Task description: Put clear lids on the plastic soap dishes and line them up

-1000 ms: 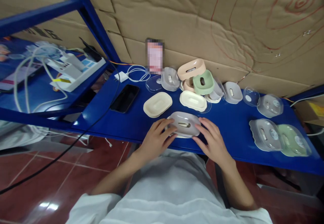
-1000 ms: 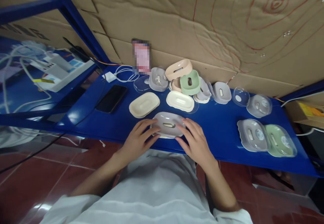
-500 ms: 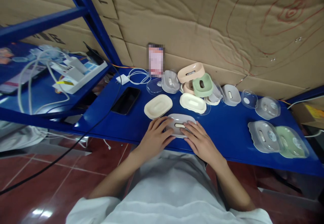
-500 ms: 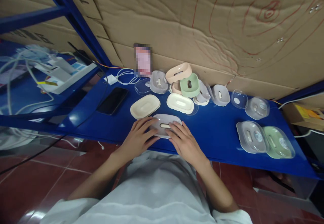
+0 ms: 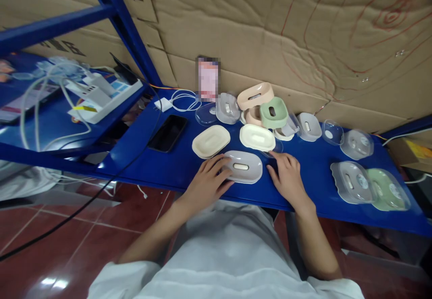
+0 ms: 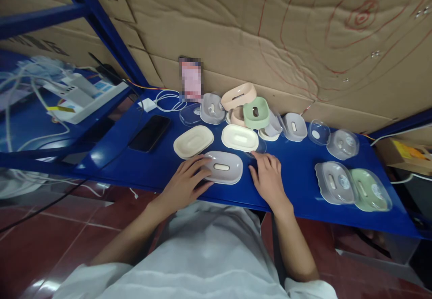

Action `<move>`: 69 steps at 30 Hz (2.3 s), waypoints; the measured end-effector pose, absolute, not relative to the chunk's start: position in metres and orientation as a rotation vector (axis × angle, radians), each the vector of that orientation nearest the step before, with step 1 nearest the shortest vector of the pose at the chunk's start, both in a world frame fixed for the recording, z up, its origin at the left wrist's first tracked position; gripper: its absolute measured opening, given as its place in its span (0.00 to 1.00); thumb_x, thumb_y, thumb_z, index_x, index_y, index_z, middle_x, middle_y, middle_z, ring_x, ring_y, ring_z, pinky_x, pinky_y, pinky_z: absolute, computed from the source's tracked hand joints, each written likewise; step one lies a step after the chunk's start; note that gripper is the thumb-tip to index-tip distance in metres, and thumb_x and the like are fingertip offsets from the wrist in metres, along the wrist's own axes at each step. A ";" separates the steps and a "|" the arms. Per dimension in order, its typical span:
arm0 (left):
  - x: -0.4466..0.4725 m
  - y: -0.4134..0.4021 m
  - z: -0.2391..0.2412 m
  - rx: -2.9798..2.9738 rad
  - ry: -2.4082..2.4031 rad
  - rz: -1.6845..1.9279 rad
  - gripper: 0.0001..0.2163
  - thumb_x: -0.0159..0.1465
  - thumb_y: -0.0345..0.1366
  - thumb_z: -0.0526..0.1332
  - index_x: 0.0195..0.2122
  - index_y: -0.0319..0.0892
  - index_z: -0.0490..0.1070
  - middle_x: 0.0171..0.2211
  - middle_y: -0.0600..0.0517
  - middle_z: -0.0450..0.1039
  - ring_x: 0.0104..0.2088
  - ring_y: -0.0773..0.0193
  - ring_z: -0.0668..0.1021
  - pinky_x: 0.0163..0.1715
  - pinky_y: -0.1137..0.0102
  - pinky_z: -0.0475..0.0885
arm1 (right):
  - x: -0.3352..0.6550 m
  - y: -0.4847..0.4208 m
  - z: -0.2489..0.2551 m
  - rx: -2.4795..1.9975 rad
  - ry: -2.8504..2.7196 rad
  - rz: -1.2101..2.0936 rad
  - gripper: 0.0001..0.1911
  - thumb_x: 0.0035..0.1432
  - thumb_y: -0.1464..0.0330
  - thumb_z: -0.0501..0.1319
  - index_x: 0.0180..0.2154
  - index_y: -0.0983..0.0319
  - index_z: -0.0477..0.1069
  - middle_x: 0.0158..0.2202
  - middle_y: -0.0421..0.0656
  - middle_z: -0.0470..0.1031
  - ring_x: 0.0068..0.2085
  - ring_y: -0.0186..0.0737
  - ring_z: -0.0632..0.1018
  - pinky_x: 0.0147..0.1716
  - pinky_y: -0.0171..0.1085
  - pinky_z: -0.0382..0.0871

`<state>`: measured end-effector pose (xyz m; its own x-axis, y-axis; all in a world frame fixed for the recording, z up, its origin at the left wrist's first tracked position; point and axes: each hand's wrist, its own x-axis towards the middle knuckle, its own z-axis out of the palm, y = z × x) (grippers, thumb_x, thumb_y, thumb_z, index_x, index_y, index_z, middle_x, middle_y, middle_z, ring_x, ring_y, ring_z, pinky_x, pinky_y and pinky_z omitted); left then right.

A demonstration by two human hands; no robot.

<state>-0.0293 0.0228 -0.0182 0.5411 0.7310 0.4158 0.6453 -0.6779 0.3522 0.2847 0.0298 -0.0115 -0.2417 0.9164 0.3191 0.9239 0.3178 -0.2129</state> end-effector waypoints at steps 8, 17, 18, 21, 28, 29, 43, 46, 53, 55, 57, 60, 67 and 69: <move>-0.030 0.024 -0.016 2.560 1.133 0.909 0.08 0.73 0.39 0.66 0.51 0.45 0.75 0.64 0.43 0.73 0.69 0.47 0.72 0.67 0.49 0.73 | 0.299 0.022 0.009 -1.504 -1.907 0.133 0.12 0.75 0.58 0.59 0.47 0.55 0.79 0.49 0.46 0.82 0.55 0.51 0.80 0.58 0.54 0.70; -0.030 0.025 -0.017 2.499 1.073 0.955 0.08 0.73 0.36 0.66 0.52 0.45 0.73 0.63 0.43 0.73 0.69 0.48 0.71 0.69 0.48 0.73 | 0.305 0.027 -0.009 -1.337 -1.244 0.878 0.17 0.76 0.53 0.57 0.53 0.57 0.73 0.35 0.41 0.78 0.36 0.43 0.85 0.36 0.43 0.83; -0.030 0.025 -0.017 2.497 1.070 0.947 0.08 0.73 0.35 0.66 0.52 0.45 0.73 0.63 0.43 0.73 0.69 0.49 0.71 0.69 0.48 0.72 | 0.305 0.028 -0.012 -1.342 -1.233 0.854 0.18 0.76 0.53 0.56 0.56 0.56 0.72 0.37 0.41 0.78 0.35 0.42 0.84 0.34 0.42 0.83; -0.030 0.025 -0.016 2.484 1.069 0.949 0.09 0.72 0.35 0.66 0.52 0.45 0.74 0.63 0.43 0.73 0.69 0.49 0.71 0.69 0.48 0.72 | 0.307 0.029 -0.014 -1.405 -1.319 0.656 0.21 0.76 0.53 0.55 0.62 0.54 0.69 0.48 0.46 0.77 0.38 0.41 0.84 0.32 0.40 0.83; -0.030 0.025 -0.014 2.440 1.063 0.954 0.09 0.72 0.35 0.67 0.52 0.45 0.75 0.62 0.43 0.74 0.69 0.48 0.71 0.69 0.47 0.73 | 0.304 0.025 -0.010 -1.494 -1.719 0.211 0.24 0.77 0.57 0.53 0.67 0.55 0.68 0.69 0.56 0.64 0.61 0.51 0.78 0.55 0.53 0.81; -0.030 0.025 -0.015 2.435 1.058 0.953 0.09 0.72 0.35 0.67 0.52 0.45 0.74 0.62 0.43 0.74 0.69 0.48 0.71 0.69 0.47 0.73 | 0.302 0.025 -0.010 -1.477 -1.722 0.216 0.24 0.77 0.57 0.53 0.68 0.55 0.68 0.69 0.55 0.64 0.59 0.51 0.79 0.54 0.53 0.82; -0.037 0.014 -0.025 2.400 1.094 1.034 0.08 0.74 0.35 0.65 0.53 0.45 0.72 0.64 0.43 0.72 0.71 0.49 0.68 0.71 0.46 0.69 | 0.281 0.034 -0.011 -1.529 -1.886 0.097 0.43 0.63 0.44 0.68 0.71 0.57 0.63 0.69 0.58 0.60 0.68 0.63 0.69 0.64 0.62 0.71; -0.037 0.012 -0.029 2.401 1.109 1.061 0.07 0.74 0.35 0.65 0.51 0.45 0.73 0.63 0.43 0.72 0.71 0.49 0.69 0.70 0.46 0.69 | 0.281 0.030 -0.016 -1.598 -1.951 -0.030 0.47 0.63 0.42 0.66 0.73 0.58 0.59 0.72 0.60 0.60 0.72 0.65 0.65 0.68 0.64 0.65; -0.033 0.015 -0.026 2.370 1.094 1.034 0.13 0.73 0.38 0.65 0.57 0.48 0.72 0.64 0.44 0.71 0.67 0.48 0.72 0.69 0.46 0.71 | 0.288 0.018 -0.017 -1.609 -1.873 -0.059 0.38 0.69 0.43 0.62 0.69 0.58 0.67 0.71 0.56 0.68 0.69 0.60 0.73 0.66 0.59 0.71; -0.032 0.014 -0.024 2.330 1.103 0.994 0.20 0.73 0.40 0.66 0.65 0.50 0.68 0.67 0.43 0.67 0.68 0.48 0.71 0.70 0.47 0.70 | 0.290 0.016 -0.018 -1.587 -1.815 -0.009 0.38 0.68 0.42 0.63 0.67 0.58 0.69 0.69 0.55 0.71 0.68 0.59 0.75 0.65 0.58 0.73; -0.032 0.010 -0.023 2.287 1.125 0.963 0.26 0.72 0.41 0.67 0.69 0.52 0.63 0.69 0.44 0.64 0.70 0.49 0.69 0.71 0.49 0.69 | 0.291 0.016 -0.019 -1.541 -1.784 0.060 0.35 0.68 0.44 0.63 0.66 0.58 0.71 0.66 0.54 0.75 0.66 0.57 0.77 0.64 0.56 0.75; -0.031 0.005 -0.025 2.245 1.173 0.952 0.29 0.72 0.41 0.67 0.72 0.55 0.60 0.70 0.44 0.63 0.72 0.49 0.68 0.72 0.49 0.68 | 0.292 0.014 -0.018 -1.437 -1.825 0.170 0.29 0.71 0.47 0.61 0.63 0.57 0.73 0.64 0.51 0.78 0.61 0.53 0.82 0.62 0.52 0.78; -0.031 0.004 -0.031 2.239 1.191 0.967 0.35 0.72 0.46 0.67 0.76 0.57 0.53 0.73 0.43 0.59 0.74 0.46 0.65 0.72 0.48 0.68 | 0.277 0.005 -0.012 -1.206 -2.235 0.191 0.31 0.74 0.52 0.60 0.71 0.56 0.65 0.72 0.52 0.68 0.70 0.56 0.72 0.67 0.56 0.71; -0.031 0.006 -0.032 2.267 1.158 0.991 0.34 0.73 0.46 0.67 0.76 0.58 0.55 0.73 0.43 0.59 0.74 0.45 0.66 0.72 0.48 0.69 | 0.271 0.002 -0.012 -1.199 -2.285 0.178 0.31 0.76 0.54 0.58 0.73 0.55 0.62 0.75 0.52 0.63 0.73 0.56 0.69 0.69 0.58 0.69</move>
